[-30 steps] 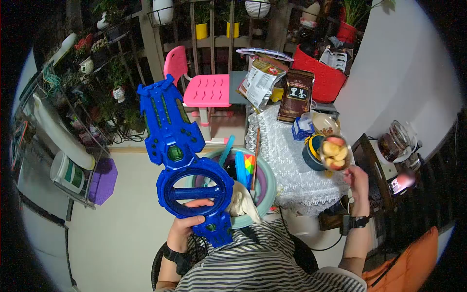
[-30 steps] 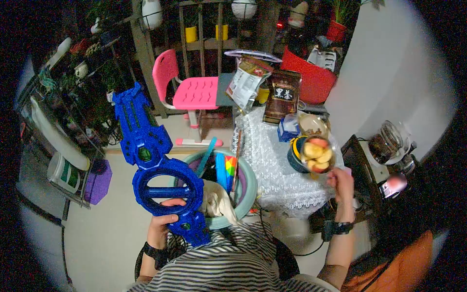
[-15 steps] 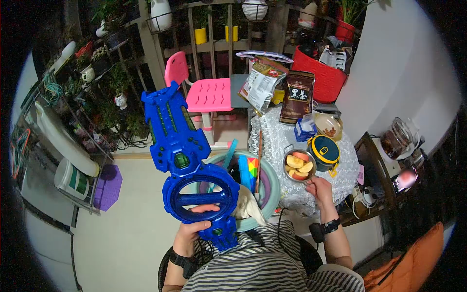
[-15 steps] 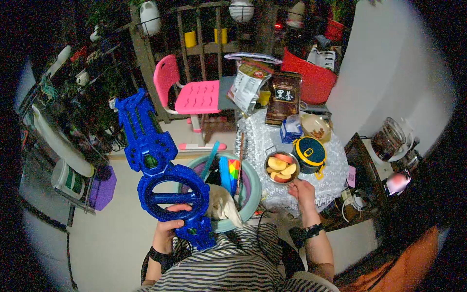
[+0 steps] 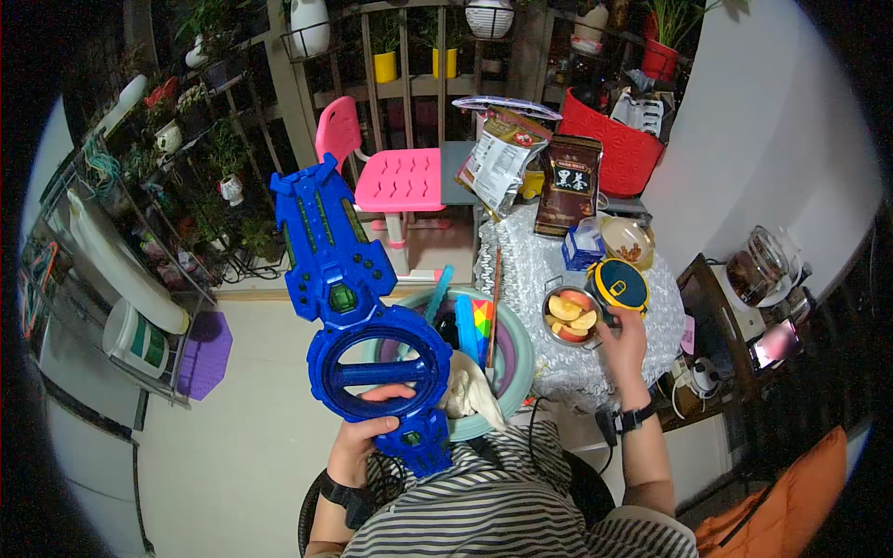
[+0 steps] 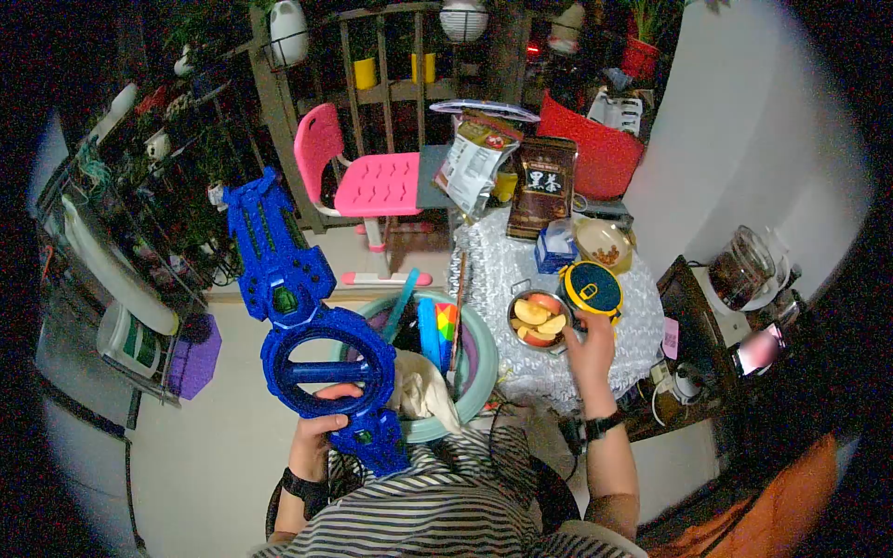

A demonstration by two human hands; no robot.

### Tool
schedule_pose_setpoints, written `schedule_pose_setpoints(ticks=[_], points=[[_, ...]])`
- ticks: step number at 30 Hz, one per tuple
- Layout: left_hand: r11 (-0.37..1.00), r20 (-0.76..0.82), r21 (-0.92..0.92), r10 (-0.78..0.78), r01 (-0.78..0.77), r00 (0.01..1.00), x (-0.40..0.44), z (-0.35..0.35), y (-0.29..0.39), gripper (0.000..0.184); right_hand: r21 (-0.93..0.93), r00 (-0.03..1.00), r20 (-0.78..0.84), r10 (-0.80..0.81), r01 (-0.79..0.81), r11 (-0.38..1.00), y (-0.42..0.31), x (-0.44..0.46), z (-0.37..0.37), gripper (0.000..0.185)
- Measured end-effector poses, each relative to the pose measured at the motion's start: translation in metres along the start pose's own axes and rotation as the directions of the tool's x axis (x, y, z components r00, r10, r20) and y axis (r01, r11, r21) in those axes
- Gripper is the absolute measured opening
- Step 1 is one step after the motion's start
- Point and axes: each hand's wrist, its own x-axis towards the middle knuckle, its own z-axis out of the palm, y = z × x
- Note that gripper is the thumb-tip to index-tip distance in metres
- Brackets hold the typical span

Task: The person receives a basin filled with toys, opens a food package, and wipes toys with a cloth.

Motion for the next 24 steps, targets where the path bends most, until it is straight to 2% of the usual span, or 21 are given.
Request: schedule_pose_setpoints(ticks=[1,2,4,5,7,12,17,19,21,23,24], points=[[1.0,-0.018,-0.018,-0.021,0.02,1.0,-0.001,0.001,0.001,0.052,-0.118,0.988,0.053,-0.143,0.149,0.982,-0.001,0.009,0.0,0.035],[1.0,-0.017,-0.016,-0.022,0.021,1.0,0.0,0.002,0.002,0.052,-0.117,0.989,0.053,-0.141,0.146,0.982,-0.002,0.016,0.004,0.035],[1.0,-0.004,-0.029,-0.009,0.008,1.0,0.001,0.002,0.003,0.051,-0.228,0.969,0.122,-0.216,0.239,0.944,-0.002,0.031,0.016,0.033],[1.0,-0.006,-0.028,-0.004,0.004,1.0,0.001,0.001,0.004,0.051,-0.225,0.968,0.12,-0.219,0.241,0.944,-0.002,0.038,0.021,0.033],[0.999,-0.006,-0.036,-0.037,0.037,0.999,0.001,-0.001,0.003,0.051,-0.259,0.947,0.226,-0.23,0.286,0.923,0.0,0.05,0.029,0.027],[1.0,-0.011,0.005,-0.002,0.002,1.0,0.0,-0.003,0.001,0.051,-0.346,0.928,0.285,-0.24,0.333,0.877,0.001,0.06,0.046,0.018],[1.0,0.023,0.011,-0.026,0.025,0.999,0.0,0.002,0.009,0.051,-0.353,0.927,0.252,-0.278,0.356,0.865,0.006,0.061,0.052,0.015],[0.999,-0.11,0.05,-0.007,0.012,0.994,-0.003,0.017,0.016,0.047,-0.338,0.936,0.215,-0.279,0.34,0.878,0.002,0.059,0.048,0.015],[0.999,-0.114,0.036,-0.009,0.013,0.993,-0.004,0.017,0.015,0.047,-0.323,0.944,0.182,-0.277,0.323,0.889,-0.008,0.057,0.034,0.016],[1.0,-0.113,0.02,-0.012,0.014,0.994,-0.003,0.016,0.013,0.047,-0.205,0.945,0.074,-0.319,0.327,0.922,-0.029,0.052,0.011,0.015],[1.0,-0.102,0.009,-0.018,0.019,0.995,-0.002,0.014,0.012,0.047,-0.163,0.934,0.022,-0.357,0.355,0.92,-0.042,0.049,0.001,0.022]])
